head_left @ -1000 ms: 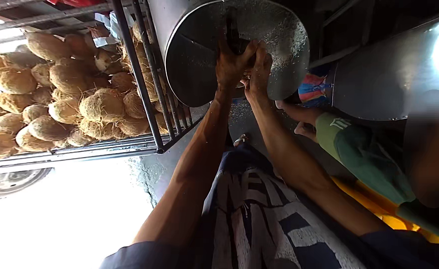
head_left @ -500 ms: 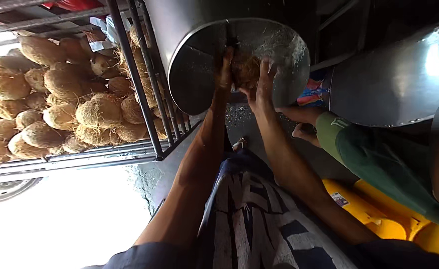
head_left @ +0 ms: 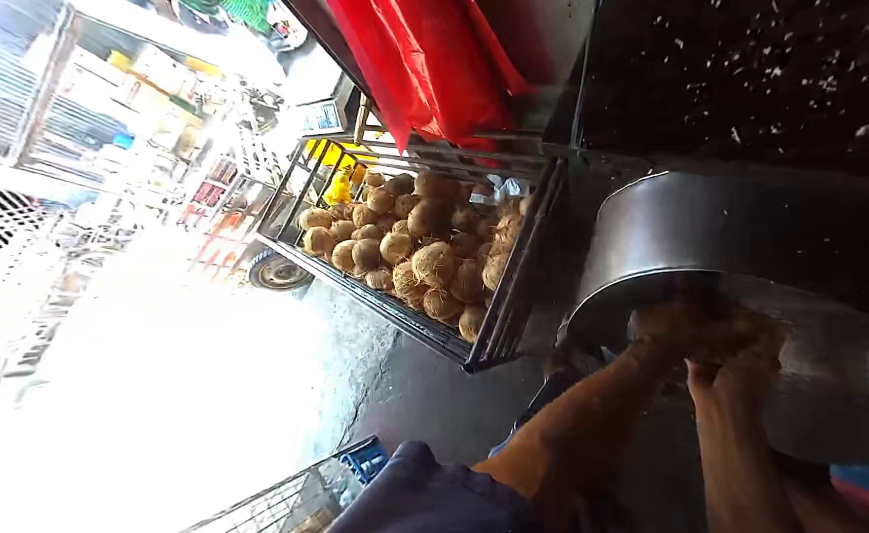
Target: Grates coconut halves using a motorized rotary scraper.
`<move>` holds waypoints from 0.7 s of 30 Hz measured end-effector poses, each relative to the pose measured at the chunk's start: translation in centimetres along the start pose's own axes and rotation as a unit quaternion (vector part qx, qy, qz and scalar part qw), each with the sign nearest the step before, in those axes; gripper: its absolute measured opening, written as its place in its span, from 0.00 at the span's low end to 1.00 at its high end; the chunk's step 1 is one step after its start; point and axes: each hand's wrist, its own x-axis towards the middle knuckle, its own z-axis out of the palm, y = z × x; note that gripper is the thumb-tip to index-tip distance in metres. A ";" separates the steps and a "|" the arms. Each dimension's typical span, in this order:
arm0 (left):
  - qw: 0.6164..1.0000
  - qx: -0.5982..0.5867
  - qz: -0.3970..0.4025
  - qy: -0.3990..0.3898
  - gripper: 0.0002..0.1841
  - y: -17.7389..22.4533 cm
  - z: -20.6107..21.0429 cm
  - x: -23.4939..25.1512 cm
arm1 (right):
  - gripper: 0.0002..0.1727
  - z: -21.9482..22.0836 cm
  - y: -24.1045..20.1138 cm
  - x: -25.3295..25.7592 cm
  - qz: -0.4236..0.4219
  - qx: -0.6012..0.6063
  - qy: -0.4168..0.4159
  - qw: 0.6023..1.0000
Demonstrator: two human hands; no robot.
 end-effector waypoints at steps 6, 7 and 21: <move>0.999 -0.015 0.030 0.035 0.55 -2.4 1.1 1.5 | 0.19 0.4 0.8 -0.1 -0.006 -0.033 0.019 0.999; 0.999 -0.035 0.027 0.025 0.53 -2.3 0.9 1.3 | 0.18 0.6 0.6 -0.1 -0.007 -0.041 0.026 0.999; 0.994 -0.098 0.030 -0.028 0.42 -4.1 -0.1 2.2 | 0.18 2.7 0.7 -1.2 0.002 -0.104 0.079 0.991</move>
